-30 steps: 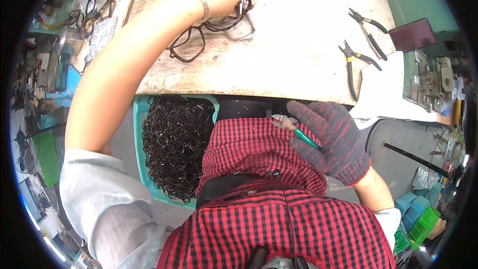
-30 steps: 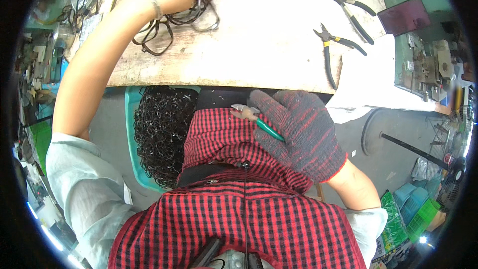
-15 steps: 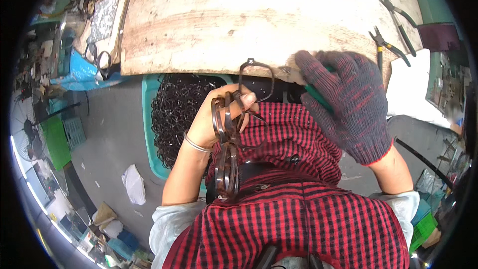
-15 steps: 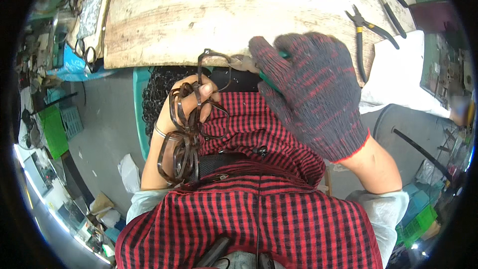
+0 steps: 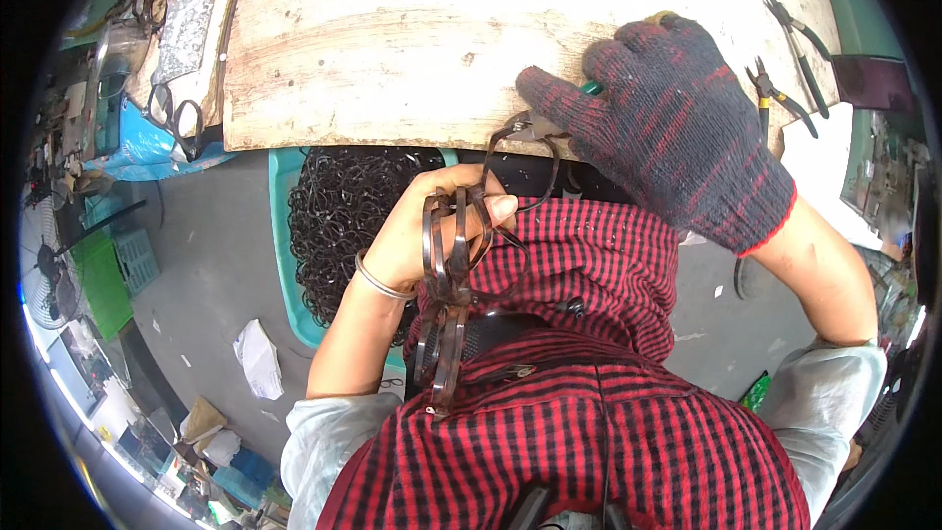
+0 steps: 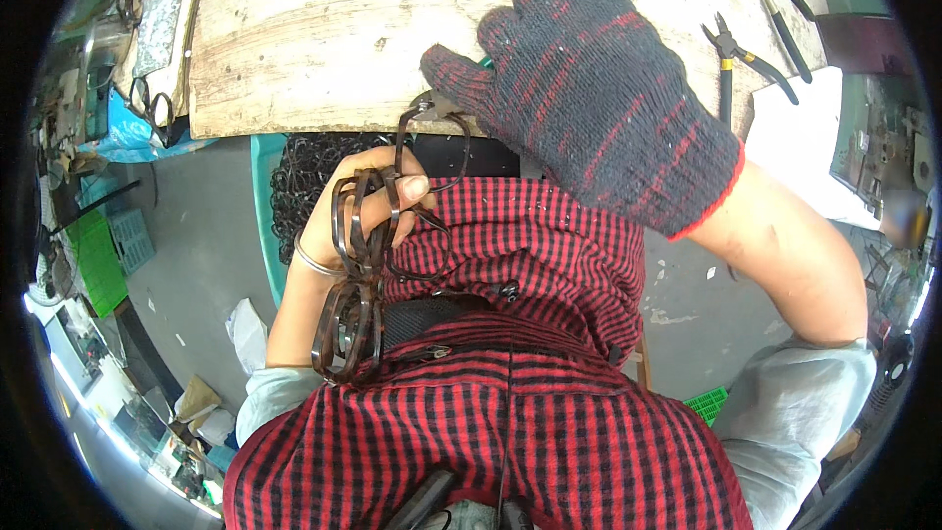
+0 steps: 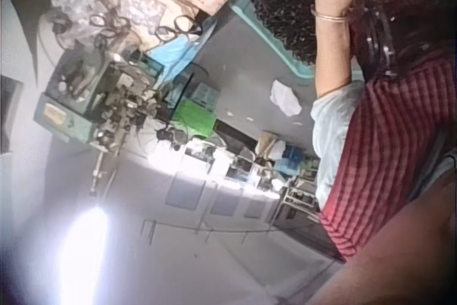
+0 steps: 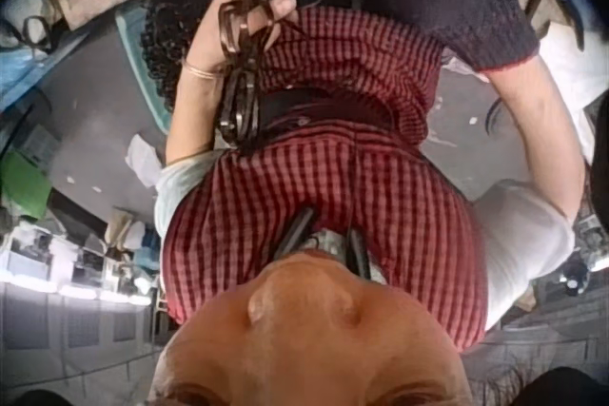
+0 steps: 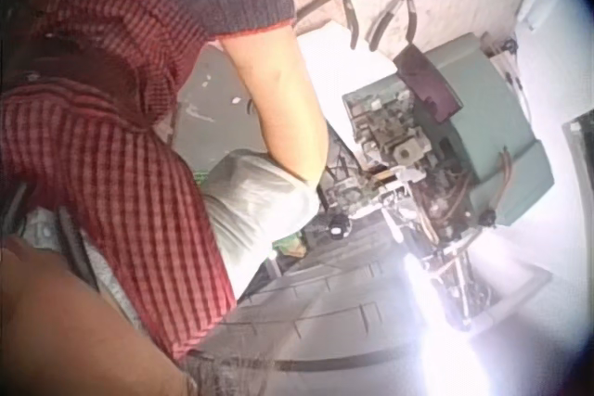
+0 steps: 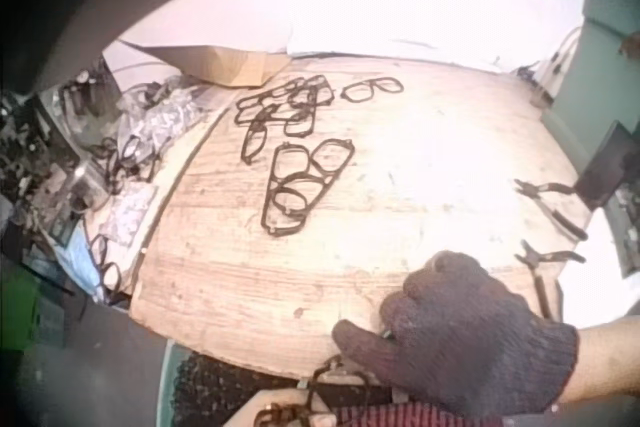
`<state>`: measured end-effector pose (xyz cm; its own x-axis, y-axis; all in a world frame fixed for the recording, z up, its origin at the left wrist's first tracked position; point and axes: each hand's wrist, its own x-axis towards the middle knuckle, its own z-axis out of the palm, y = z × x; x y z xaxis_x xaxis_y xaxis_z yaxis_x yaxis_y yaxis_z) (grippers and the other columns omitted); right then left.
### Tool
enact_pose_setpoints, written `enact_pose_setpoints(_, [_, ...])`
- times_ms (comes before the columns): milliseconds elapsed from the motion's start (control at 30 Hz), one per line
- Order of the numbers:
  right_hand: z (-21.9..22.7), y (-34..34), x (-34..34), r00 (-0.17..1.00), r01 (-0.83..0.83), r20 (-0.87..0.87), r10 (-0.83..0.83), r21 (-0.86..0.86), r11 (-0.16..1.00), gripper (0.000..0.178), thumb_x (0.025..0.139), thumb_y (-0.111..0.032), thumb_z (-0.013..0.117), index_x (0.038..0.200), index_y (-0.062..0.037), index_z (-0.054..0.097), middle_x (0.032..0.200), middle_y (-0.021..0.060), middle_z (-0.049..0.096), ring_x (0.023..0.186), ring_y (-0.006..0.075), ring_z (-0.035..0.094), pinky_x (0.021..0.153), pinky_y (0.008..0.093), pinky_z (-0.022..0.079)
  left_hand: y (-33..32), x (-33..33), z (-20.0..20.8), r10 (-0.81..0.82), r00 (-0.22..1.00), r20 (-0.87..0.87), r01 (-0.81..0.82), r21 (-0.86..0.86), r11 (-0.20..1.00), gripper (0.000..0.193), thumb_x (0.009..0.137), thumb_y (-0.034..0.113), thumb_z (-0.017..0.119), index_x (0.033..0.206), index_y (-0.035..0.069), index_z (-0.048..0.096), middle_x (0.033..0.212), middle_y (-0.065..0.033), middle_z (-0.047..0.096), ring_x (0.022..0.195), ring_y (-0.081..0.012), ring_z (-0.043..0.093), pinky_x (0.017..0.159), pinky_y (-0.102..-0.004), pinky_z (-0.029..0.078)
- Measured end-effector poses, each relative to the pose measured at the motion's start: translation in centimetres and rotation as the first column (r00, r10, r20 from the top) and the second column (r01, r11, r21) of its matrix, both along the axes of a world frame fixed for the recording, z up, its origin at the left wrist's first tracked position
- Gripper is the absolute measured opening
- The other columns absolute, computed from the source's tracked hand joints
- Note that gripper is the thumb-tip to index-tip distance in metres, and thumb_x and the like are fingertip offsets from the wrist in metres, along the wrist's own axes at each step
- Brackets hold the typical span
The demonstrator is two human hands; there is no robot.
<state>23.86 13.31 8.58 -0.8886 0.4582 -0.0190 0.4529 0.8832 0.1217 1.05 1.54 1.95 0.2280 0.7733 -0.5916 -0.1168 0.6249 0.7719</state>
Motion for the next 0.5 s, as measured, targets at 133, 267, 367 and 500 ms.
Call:
enact_pose_setpoints(133, [-0.3,-1.1,0.3,0.997,0.053,-0.059,-0.058,-0.077,0.996,0.055,0.084,-0.030,0.075,0.135,-0.0140,0.064,0.091,0.0063,0.064,0.085,0.0283,0.064,0.076,0.0458,0.049,-0.3,-0.3,-0.3,0.002,0.997,0.081,-0.001,-0.009,1.000,0.030,0.095,0.028,0.079,0.092,0.000,0.071,0.064,0.0016,0.061,0.054,-0.0068,0.056,0.049,-0.0233,0.041])
enact_pose_setpoints(267, [-0.1,-4.8,0.1,0.943,0.102,-0.293,-0.156,-0.189,0.977,0.048,0.090,-0.028,0.068,0.134,-0.0118,0.061,0.089,0.0061,0.060,0.080,0.0269,0.060,0.074,0.0445,0.046,0.1,-0.1,0.7,-0.042,0.999,-0.006,0.043,0.226,0.973,0.023,0.098,0.020,0.076,0.105,-0.002,0.072,0.095,-0.0145,0.076,0.086,-0.0206,0.072,0.073,-0.0298,0.058])
enact_pose_setpoints(367, [2.1,-6.3,1.7,0.863,0.152,-0.372,-0.342,-0.455,0.878,0.060,0.081,-0.023,0.080,0.138,-0.0121,0.064,0.101,0.0113,0.067,0.090,0.0286,0.065,0.080,0.0440,0.050,0.9,-1.3,5.9,0.124,0.969,0.213,-0.184,0.290,0.939,0.028,0.090,-0.001,0.078,0.117,-0.003,0.071,0.100,-0.0170,0.076,0.093,-0.0249,0.074,0.078,-0.0314,0.060])
enact_pose_setpoints(500, [0.8,-9.6,5.8,0.661,0.295,-0.401,-0.634,-0.638,0.711,0.060,0.083,-0.021,0.081,0.140,-0.0109,0.066,0.105,0.0147,0.070,0.095,0.0308,0.067,0.080,0.0431,0.054,12.0,-2.0,10.3,0.043,0.881,-0.471,0.288,0.606,0.741,0.038,0.089,0.028,0.084,0.112,-0.001,0.075,0.093,-0.0112,0.076,0.071,-0.0194,0.070,0.063,-0.0270,0.056])
